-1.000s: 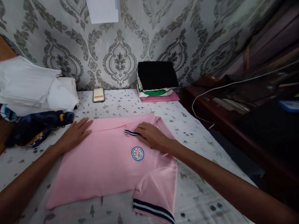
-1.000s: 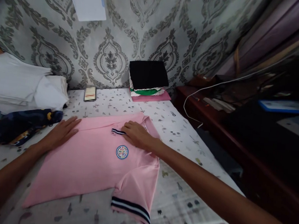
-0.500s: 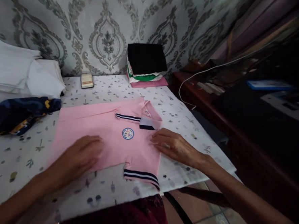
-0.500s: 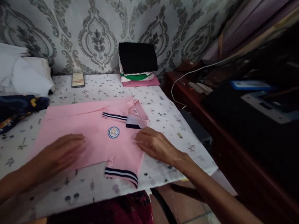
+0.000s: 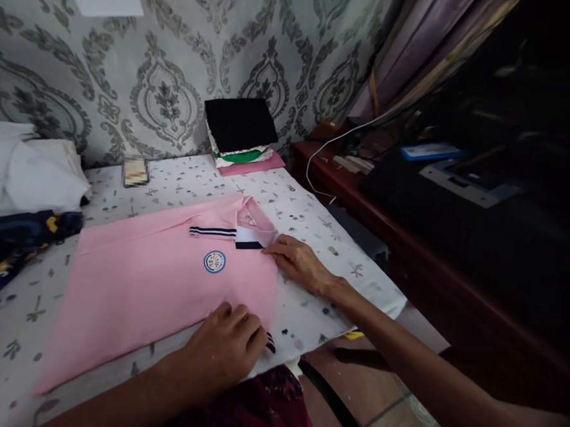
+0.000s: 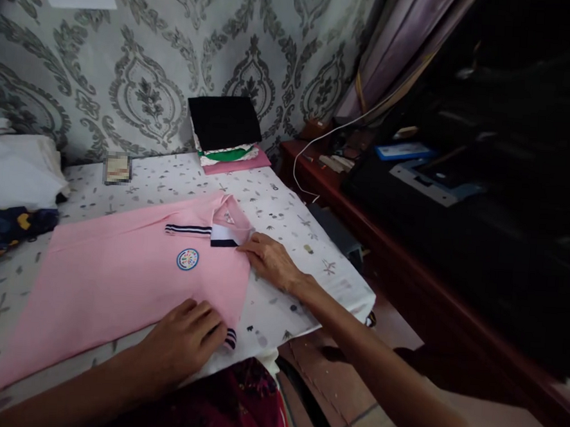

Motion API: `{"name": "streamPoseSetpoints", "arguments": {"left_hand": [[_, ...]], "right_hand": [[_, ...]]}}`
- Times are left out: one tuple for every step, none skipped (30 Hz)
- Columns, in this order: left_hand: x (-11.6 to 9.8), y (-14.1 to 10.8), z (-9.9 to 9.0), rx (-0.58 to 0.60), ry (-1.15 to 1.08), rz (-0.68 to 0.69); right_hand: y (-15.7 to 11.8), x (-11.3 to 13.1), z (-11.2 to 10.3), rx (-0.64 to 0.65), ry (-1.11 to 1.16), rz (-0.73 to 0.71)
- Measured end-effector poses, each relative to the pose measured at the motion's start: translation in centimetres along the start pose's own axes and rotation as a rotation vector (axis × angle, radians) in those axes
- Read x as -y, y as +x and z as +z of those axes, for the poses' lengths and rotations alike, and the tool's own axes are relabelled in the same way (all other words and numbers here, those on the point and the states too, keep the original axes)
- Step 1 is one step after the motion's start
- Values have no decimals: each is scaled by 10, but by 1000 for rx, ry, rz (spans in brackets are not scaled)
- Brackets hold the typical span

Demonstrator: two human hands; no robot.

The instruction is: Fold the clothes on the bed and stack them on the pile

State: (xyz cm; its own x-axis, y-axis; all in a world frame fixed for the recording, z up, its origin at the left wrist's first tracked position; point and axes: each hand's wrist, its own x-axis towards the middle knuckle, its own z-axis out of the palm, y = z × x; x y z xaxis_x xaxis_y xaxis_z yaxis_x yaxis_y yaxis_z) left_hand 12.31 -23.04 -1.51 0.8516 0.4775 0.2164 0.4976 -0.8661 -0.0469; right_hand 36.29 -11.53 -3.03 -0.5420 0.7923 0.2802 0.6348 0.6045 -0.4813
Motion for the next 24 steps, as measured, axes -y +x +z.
{"name": "streamPoseSetpoints", "arguments": {"left_hand": [[1,0,-2,-27,-41,-8],[4,0,-7,-44,-126,-29],[10,1,-14,-50,-255,-72],[19,1,-24,-50,-412,-145],[32,3,-35,-40,-580,-250],[49,5,-46,-27,-744,-371],[69,8,-56,-26,-875,-505],[92,12,-63,-40,-968,-631],[115,16,-67,-68,-1045,-725],[139,20,-67,-136,-1096,-810],[161,23,-64,-170,-1172,-885],[180,26,-57,-176,-1259,-980],[196,28,-49,-172,-1335,-1059],[207,29,-40,-168,-1395,-1112],[213,28,-32,-164,-1430,-1141],[216,28,-25,-161,-1435,-1146],[217,27,-19,-157,-1408,-1137],[215,26,-15,-147,-1358,-1124],[213,26,-13,-129,-1296,-1110],[210,26,-12,-119,-1230,-1097],[208,28,-12,-121,-1170,-1081],[206,30,-13,-135,-1127,-1056],[205,32,-13,-160,-1097,-1026],[205,35,-13,-191,-1078,-997]], "right_hand": [[0,-2,1,-10,0,-1],[-1,-3,2,-18,2,-3],[-1,-4,2,-21,7,-4],[-1,-5,1,-19,19,-5],[-1,-5,-1,-11,36,-4],[0,-6,-3,3,59,-1],[1,-6,-5,25,86,6],[3,-6,-8,50,115,15],[5,-6,-12,75,146,28],[7,-6,-15,99,176,45],[9,-5,-17,119,201,67],[11,-4,-19,133,223,92],[13,-3,-21,142,237,121],[14,-1,-22,149,245,150],[15,1,-23,152,247,176],[16,3,-23,150,245,197],[16,4,-22,142,239,213],[17,5,-21,129,232,228],[17,6,-19,111,222,243],[16,5,-17,90,213,258],[16,5,-15,69,204,273],[16,4,-13,53,197,286],[15,3,-11,40,193,294],[15,2,-10,31,192,295]]}}
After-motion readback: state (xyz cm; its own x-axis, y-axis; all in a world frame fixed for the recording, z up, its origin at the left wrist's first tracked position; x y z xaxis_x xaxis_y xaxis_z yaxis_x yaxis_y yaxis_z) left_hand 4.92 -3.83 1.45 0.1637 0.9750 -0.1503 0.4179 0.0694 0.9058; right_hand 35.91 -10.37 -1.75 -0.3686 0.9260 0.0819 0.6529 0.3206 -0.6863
